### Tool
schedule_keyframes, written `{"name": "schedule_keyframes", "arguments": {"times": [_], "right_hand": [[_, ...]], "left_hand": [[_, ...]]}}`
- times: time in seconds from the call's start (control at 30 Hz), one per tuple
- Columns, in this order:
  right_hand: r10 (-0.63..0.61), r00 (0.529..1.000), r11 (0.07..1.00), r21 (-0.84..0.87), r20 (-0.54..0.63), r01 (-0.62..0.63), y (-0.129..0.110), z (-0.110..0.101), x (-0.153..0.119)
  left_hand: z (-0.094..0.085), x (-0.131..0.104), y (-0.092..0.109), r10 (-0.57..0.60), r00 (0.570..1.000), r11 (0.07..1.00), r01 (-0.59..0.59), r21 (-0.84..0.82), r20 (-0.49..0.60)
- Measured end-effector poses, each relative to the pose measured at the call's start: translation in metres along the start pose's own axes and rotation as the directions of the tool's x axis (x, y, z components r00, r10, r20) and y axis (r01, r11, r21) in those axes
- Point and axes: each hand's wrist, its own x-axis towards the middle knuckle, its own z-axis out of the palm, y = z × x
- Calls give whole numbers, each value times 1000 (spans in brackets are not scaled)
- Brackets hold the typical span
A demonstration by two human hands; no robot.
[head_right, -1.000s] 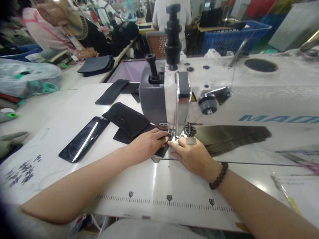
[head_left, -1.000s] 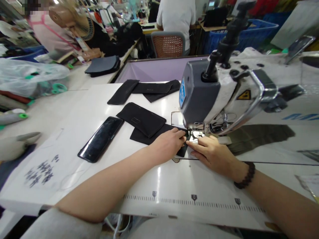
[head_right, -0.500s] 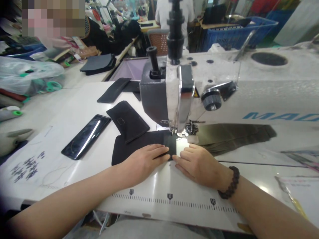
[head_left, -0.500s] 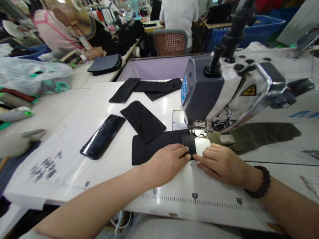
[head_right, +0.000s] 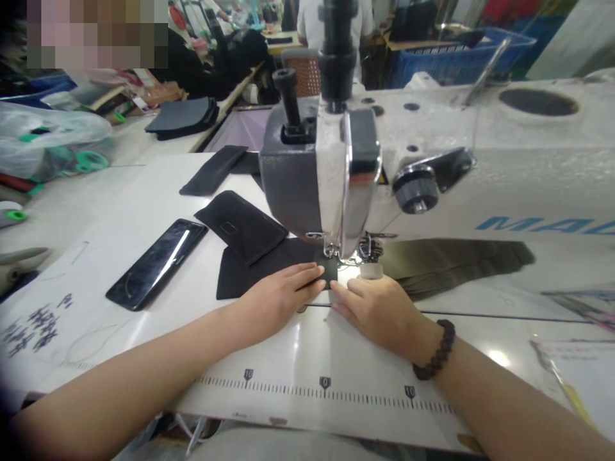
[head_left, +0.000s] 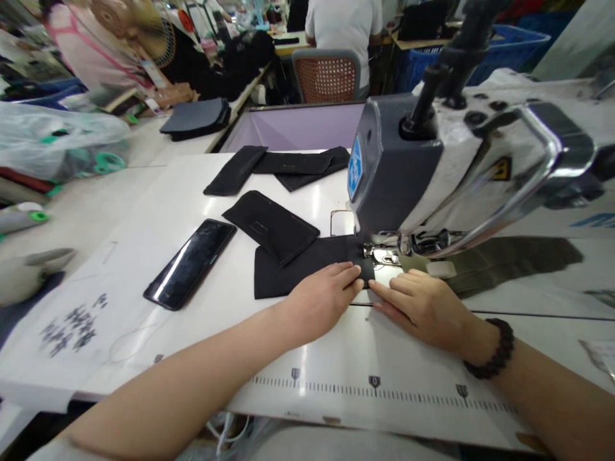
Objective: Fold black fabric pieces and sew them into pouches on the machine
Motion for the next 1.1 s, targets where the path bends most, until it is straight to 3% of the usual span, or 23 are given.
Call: {"name": "schedule_keyframes", "arguments": {"times": [0.3, 0.53, 0.83, 0.93, 1.03, 1.1], "right_hand": [[114, 993, 993, -41, 0, -114, 4, 6, 6], [135, 991, 991, 0, 20, -135, 4, 5, 6], [145, 989, 989, -15, 22, -145, 3, 5, 6], [149, 989, 989, -18, 12, -149, 3, 6, 6], [161, 987, 985, 62, -29, -159, 5, 3, 4], [202, 977, 973, 125, -65, -192, 7, -2, 2]], "left_hand": [[-1, 17, -22, -36, 999, 999, 36, 14, 7], [1, 30, -34, -81, 997, 995, 81, 59, -10], [1, 28, -27, -95, 995, 994, 93, 56, 35], [-1, 30, -22, -196, 979, 977, 189, 103, 62], [-2, 33, -19, -387, 918, 910, 366, 193, 82], [-3, 28, -14, -441, 889, 881, 402, 251, 125]]}}
